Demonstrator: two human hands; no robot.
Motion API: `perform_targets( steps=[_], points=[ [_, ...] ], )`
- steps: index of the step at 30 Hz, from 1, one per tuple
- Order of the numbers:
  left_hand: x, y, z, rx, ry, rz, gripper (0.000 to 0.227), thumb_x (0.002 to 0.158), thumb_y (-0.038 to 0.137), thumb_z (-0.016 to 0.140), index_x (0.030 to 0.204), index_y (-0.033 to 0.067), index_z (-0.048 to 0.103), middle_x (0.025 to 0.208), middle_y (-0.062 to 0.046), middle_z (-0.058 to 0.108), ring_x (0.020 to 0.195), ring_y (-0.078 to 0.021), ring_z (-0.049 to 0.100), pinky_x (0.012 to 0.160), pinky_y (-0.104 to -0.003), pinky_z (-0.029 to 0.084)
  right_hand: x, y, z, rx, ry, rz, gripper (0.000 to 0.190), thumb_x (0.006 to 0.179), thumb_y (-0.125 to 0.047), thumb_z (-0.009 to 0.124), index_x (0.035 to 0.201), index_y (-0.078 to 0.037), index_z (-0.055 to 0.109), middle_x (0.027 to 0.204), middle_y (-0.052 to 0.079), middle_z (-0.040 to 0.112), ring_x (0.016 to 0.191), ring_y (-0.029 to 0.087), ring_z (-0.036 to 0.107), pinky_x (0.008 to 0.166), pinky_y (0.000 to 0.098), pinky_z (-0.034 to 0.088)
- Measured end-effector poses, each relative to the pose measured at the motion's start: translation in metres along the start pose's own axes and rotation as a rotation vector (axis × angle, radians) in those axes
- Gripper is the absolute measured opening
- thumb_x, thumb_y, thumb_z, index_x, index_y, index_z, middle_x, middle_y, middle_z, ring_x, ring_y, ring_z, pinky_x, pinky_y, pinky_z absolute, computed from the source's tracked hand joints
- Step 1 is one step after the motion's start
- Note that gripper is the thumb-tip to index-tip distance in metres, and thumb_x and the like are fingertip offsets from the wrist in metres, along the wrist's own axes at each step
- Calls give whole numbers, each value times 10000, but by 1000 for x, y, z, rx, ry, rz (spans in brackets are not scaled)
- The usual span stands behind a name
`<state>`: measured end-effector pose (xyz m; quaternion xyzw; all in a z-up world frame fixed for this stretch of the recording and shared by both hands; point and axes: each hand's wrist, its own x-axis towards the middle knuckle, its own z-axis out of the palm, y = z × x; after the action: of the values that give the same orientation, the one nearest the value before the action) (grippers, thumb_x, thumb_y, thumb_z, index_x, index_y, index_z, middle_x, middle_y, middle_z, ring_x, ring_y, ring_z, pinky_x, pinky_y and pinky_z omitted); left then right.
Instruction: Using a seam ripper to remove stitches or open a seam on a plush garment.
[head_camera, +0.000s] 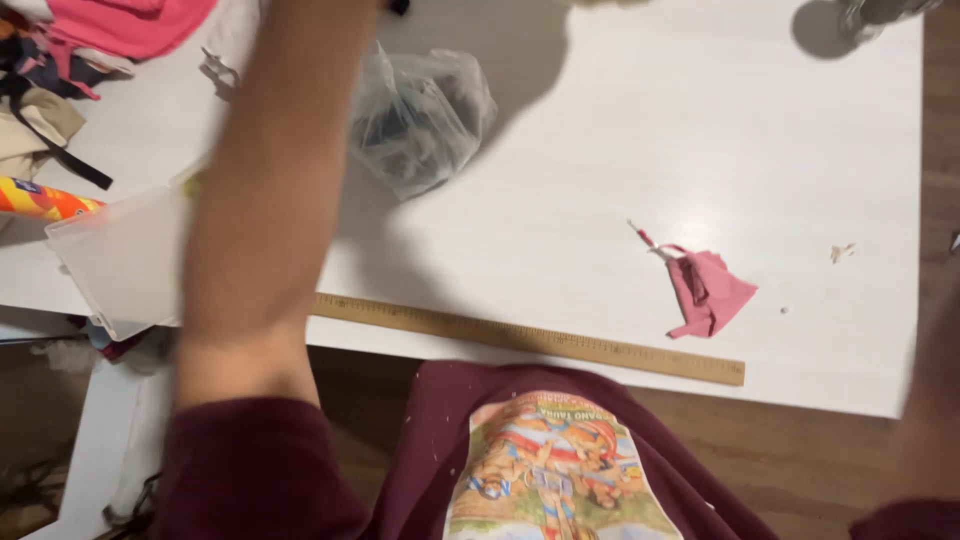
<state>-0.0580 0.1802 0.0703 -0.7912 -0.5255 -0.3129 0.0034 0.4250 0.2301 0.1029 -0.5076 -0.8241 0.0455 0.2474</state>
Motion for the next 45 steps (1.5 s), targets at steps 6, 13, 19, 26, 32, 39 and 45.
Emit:
perform_targets(
  steps=[6, 13, 19, 26, 32, 39, 45],
  points=[
    [-78, -11, 90, -57, -42, -55, 653, 969, 56, 700, 1545, 35, 393, 1234, -231, 693, 841, -284, 740, 635, -361, 601, -100, -46, 160, -17, 74, -59, 117, 1020, -17, 628, 1102, -28, 712, 1153, 209, 723, 961, 272, 730, 736, 345, 624],
    [-234, -19, 176, -98, -171, -119, 508, 989, 4, 653, 1471, 67, 506, 1433, -115, 641, 1279, -291, 666, 1068, -426, 533, -216, -94, 295, -50, -106, -35, 122, 1023, -83, 712, 1132, -30, 699, 1255, 132, 704, 987, 263, 680, 751, 415, 560],
    [-209, -9, 157, -47, -217, -90, 551, 903, 334, 735, 1381, 113, 574, 1606, -105, 430, 1495, -280, 376, 1243, -509, 308, -204, -124, 258, 24, -60, 135, 510, 922, -312, 732, 1338, -44, 609, 1377, 153, 586, 1243, 328, 529, 1041, 528, 416],
    [-183, -3, 176, -92, -426, 186, 869, 943, 612, 627, 1613, 126, 362, 1687, -97, 313, 1560, -257, 286, 1296, -512, 183, -170, -132, 279, -53, -338, 63, 893, 950, -517, 679, 1600, -8, 338, 1668, 221, 311, 1555, 379, 279, 1259, 562, 220],
    [-194, -7, 169, -141, -475, 146, 778, 940, 514, 657, 1536, 63, 438, 1641, -108, 373, 1533, -274, 320, 1284, -515, 198, -188, -107, 270, 374, 32, 161, 473, 1062, -106, 597, 1519, -44, 496, 1561, 166, 544, 1528, 348, 459, 1316, 519, 355],
    [-174, 34, 213, -179, -301, 398, 546, 1123, 401, 628, 1554, 106, 466, 1646, -86, 427, 1561, -210, 355, 1345, -450, 256, -139, -103, 266, 370, -6, 270, 273, 936, 0, 752, 1205, -44, 742, 1250, 122, 676, 1174, 287, 630, 1001, 388, 572],
    [-164, 25, 198, -102, -483, 542, 690, 911, 429, 638, 1518, 126, 517, 1597, -31, 474, 1491, -180, 382, 1263, -406, 249, -124, -89, 273, 137, -114, 145, 267, 922, -47, 786, 1184, -65, 735, 1211, 106, 707, 1109, 313, 609, 963, 425, 510]
  ],
)
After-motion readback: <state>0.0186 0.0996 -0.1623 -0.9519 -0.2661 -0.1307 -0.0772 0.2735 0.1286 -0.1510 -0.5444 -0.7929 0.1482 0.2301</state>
